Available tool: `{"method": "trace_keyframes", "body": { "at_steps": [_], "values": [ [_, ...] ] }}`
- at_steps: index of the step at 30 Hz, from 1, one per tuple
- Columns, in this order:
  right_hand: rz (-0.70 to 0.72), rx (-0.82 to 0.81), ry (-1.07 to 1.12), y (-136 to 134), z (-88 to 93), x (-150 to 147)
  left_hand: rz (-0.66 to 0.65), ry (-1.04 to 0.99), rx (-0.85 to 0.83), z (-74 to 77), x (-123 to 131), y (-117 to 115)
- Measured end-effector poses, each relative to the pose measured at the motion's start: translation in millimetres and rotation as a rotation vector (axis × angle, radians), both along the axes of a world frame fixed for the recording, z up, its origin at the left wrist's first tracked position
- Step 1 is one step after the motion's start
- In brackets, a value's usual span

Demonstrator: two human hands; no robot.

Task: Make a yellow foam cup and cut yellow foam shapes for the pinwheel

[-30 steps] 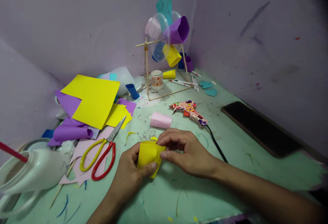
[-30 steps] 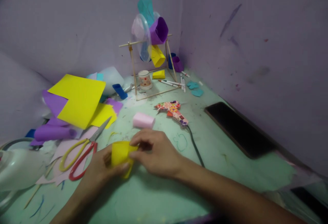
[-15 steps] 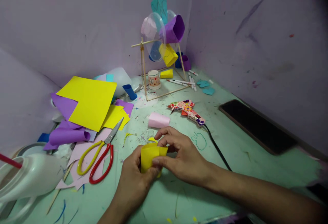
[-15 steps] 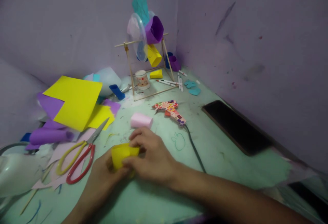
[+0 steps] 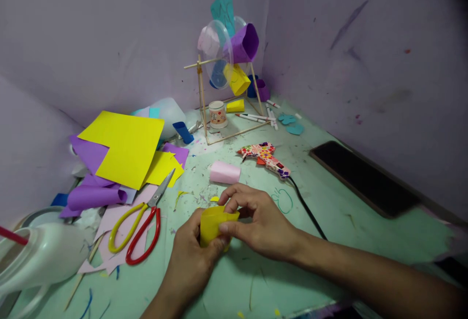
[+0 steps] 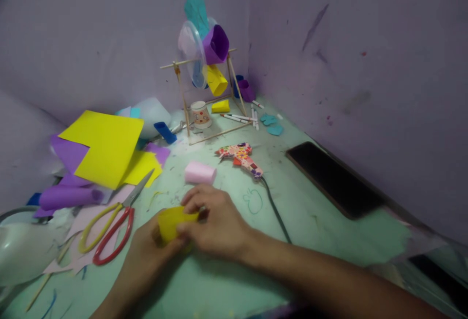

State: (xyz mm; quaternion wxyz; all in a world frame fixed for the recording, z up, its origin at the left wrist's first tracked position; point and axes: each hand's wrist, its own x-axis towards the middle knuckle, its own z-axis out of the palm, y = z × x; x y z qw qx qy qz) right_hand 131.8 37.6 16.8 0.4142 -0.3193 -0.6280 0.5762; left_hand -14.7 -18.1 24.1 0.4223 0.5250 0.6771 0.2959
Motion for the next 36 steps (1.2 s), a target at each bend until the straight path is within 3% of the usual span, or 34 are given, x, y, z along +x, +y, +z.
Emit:
{"method": "trace_keyframes", "body": {
  "at_steps": [12, 18, 20, 24, 28, 31, 36],
  "values": [
    [0.103, 0.036, 0.103, 5.7, 1.1, 10.6, 0.029, -0.055, 0.111, -5.4, -4.1, 0.2],
    [0.067, 0.356, 0.015, 12.1, 0.3, 15.0, -0.09, -0.005, 0.134, -9.7, -12.7, -1.2],
    [0.051, 0.402, -0.014, 13.6, 1.6, 16.2, -0.112, 0.034, 0.211, -8.8, -19.7, -3.4],
    [0.052, 0.439, -0.031, 14.7, 2.3, 16.3, -0.115, 0.122, 0.572, -5.6, -30.8, -5.5],
    [0.081, 0.452, -0.084, 14.2, 0.6, 14.8, -0.187, 0.448, 0.864, 0.2, -30.7, -3.5],
    [0.093, 0.479, -0.125, 14.3, 1.1, 13.8, -0.218, 0.598, 0.909, 5.3, -28.5, -2.7],
    [0.152, 0.497, -0.12, 14.4, 3.8, 13.8, -0.247, 0.512, 0.883, 7.1, -27.3, -4.6]
  ]
}}
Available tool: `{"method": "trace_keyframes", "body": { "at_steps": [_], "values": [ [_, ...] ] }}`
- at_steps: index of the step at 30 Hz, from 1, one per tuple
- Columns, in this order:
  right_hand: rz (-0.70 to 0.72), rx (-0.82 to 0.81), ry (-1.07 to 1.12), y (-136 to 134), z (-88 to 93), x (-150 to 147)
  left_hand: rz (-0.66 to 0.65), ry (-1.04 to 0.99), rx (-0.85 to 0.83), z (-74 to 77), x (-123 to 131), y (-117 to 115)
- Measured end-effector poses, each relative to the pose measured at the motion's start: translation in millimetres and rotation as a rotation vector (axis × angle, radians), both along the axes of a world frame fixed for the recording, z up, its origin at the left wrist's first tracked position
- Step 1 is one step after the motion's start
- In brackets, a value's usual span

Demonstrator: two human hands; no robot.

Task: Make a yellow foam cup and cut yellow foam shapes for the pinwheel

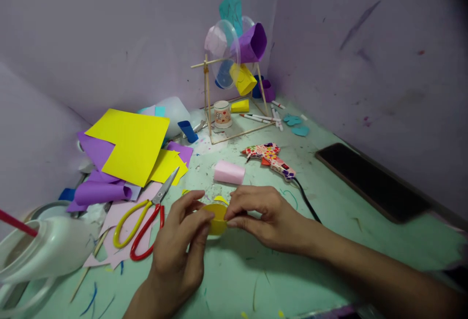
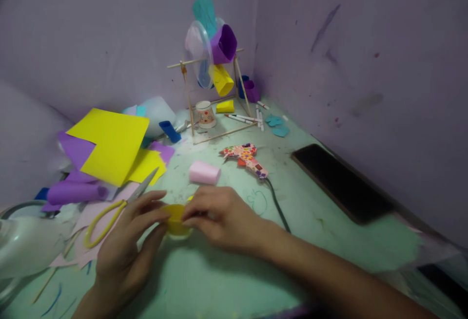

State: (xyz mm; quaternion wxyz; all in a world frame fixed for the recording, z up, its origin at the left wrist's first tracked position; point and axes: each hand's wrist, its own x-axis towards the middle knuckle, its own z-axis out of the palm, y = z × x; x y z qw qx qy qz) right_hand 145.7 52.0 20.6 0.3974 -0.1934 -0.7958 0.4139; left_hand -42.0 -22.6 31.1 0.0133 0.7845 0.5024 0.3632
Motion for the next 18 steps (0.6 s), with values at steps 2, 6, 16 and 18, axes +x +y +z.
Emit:
{"method": "trace_keyframes", "body": {
  "at_steps": [2, 6, 16, 18],
  "values": [
    [0.002, 0.015, 0.004, 0.0, 0.4, 0.6, -0.029, 0.002, -0.016, -1.4, 0.5, -0.7],
    [0.002, 0.05, -0.016, -0.2, 1.5, 1.3, -0.046, -0.023, -0.011, -3.2, 3.1, -0.5],
    [-0.004, 0.107, -0.037, -2.7, 1.9, 0.7, -0.015, -0.019, -0.014, -3.8, 6.8, -2.7],
    [-0.006, 0.121, -0.03, -2.6, 1.5, 0.2, -0.019, -0.018, -0.003, -3.3, 7.2, -2.5]
  ]
}}
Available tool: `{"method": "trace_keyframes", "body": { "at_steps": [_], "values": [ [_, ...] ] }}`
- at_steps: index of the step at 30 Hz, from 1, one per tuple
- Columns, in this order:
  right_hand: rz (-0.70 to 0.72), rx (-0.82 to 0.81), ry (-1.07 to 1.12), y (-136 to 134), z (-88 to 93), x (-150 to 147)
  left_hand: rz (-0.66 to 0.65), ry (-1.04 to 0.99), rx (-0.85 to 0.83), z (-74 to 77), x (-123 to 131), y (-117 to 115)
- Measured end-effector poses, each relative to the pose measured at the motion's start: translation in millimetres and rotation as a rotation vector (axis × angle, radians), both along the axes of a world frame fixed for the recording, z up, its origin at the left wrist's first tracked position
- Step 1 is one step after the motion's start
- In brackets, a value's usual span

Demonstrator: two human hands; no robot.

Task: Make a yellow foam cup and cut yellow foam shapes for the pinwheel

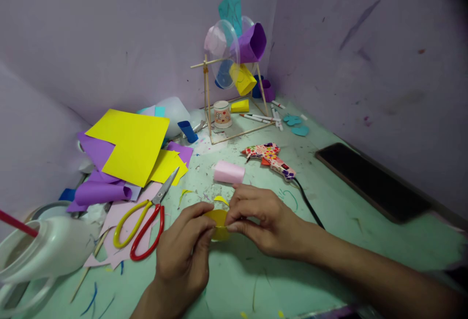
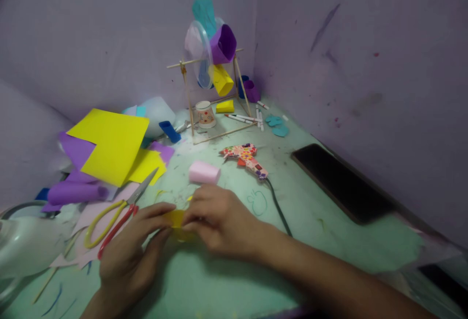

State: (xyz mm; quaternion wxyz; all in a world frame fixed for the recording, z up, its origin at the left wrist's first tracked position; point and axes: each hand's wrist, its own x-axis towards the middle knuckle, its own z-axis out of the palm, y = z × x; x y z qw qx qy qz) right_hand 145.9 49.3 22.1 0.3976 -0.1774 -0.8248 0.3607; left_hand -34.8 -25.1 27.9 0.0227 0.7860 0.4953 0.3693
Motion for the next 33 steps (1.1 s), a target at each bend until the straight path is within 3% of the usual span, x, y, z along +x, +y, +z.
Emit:
{"method": "trace_keyframes", "body": {
  "at_steps": [33],
  "values": [
    [0.0, 0.095, -0.016, -0.8, 0.1, -2.4, -0.051, -0.008, 0.048, 3.0, 1.8, 3.1]
  ]
}}
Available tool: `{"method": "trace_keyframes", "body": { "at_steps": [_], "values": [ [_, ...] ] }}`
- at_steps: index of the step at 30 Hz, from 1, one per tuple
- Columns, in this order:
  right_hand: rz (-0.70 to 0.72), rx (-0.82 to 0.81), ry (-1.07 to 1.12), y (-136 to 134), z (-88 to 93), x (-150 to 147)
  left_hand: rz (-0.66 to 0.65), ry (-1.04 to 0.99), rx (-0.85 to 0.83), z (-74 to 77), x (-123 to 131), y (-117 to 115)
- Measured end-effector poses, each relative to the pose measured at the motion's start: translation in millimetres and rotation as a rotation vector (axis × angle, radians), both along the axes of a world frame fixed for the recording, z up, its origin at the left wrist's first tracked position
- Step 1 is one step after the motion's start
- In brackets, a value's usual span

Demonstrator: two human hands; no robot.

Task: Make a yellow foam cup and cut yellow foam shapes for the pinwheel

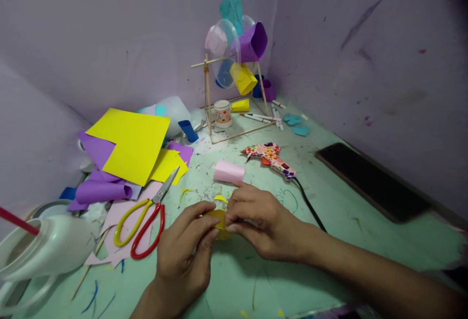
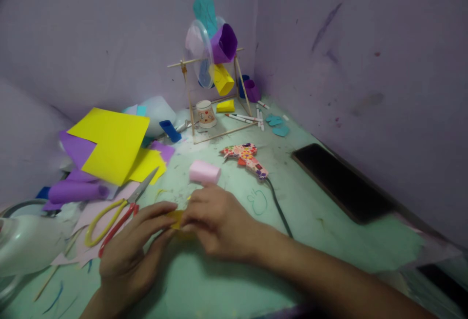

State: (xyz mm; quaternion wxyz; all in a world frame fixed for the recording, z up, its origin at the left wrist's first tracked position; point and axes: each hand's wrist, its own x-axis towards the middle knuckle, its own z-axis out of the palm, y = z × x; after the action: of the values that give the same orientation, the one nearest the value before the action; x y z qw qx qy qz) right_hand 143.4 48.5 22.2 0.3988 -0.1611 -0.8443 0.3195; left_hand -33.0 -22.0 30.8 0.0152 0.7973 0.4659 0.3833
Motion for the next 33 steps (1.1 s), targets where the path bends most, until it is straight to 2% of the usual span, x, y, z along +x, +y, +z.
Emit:
{"method": "trace_keyframes", "body": {
  "at_steps": [4, 7, 9, 12, 15, 18, 21, 23, 26, 28, 33],
  "values": [
    [0.005, -0.003, -0.008, -0.6, 1.1, -0.6, -0.007, -0.006, -0.012, -0.6, -0.1, -2.1],
    [0.013, -0.06, 0.016, -2.5, 1.4, -0.8, 0.059, -0.055, -0.087, -1.1, 0.5, -4.9],
    [-0.007, -0.186, 0.042, -4.4, 1.5, -0.9, 0.18, -0.223, -0.184, -1.0, 1.1, -4.7],
    [-0.06, -0.467, -0.033, -7.5, 0.9, -2.5, 0.388, -0.627, -0.369, -1.9, 1.5, -0.5],
    [-0.075, -0.701, -0.153, -9.1, -4.0, -6.5, 0.49, -0.941, -0.55, -7.0, 2.1, 4.6],
    [-0.176, -0.845, -0.138, -6.3, -13.4, -9.8, 0.472, -1.165, -0.642, -14.8, 5.3, 7.8],
    [-0.316, -0.868, -0.073, -0.2, -21.6, -10.1, 0.456, -1.3, -0.654, -18.2, 10.8, 9.7],
    [-0.368, -0.873, -0.024, 2.7, -23.0, -9.9, 0.478, -1.312, -0.642, -16.4, 14.5, 10.4],
    [-0.334, -1.001, 0.046, 2.4, -18.9, -11.1, 0.513, -1.295, -0.607, -13.0, 19.4, 9.5],
    [-0.295, -1.126, 0.084, 0.6, -14.2, -12.5, 0.492, -1.29, -0.598, -14.5, 22.1, 7.7],
    [-0.273, -1.237, 0.182, 0.0, -5.4, -12.0, 0.255, -1.384, -0.686, -29.3, 25.9, 2.8]
  ]
}}
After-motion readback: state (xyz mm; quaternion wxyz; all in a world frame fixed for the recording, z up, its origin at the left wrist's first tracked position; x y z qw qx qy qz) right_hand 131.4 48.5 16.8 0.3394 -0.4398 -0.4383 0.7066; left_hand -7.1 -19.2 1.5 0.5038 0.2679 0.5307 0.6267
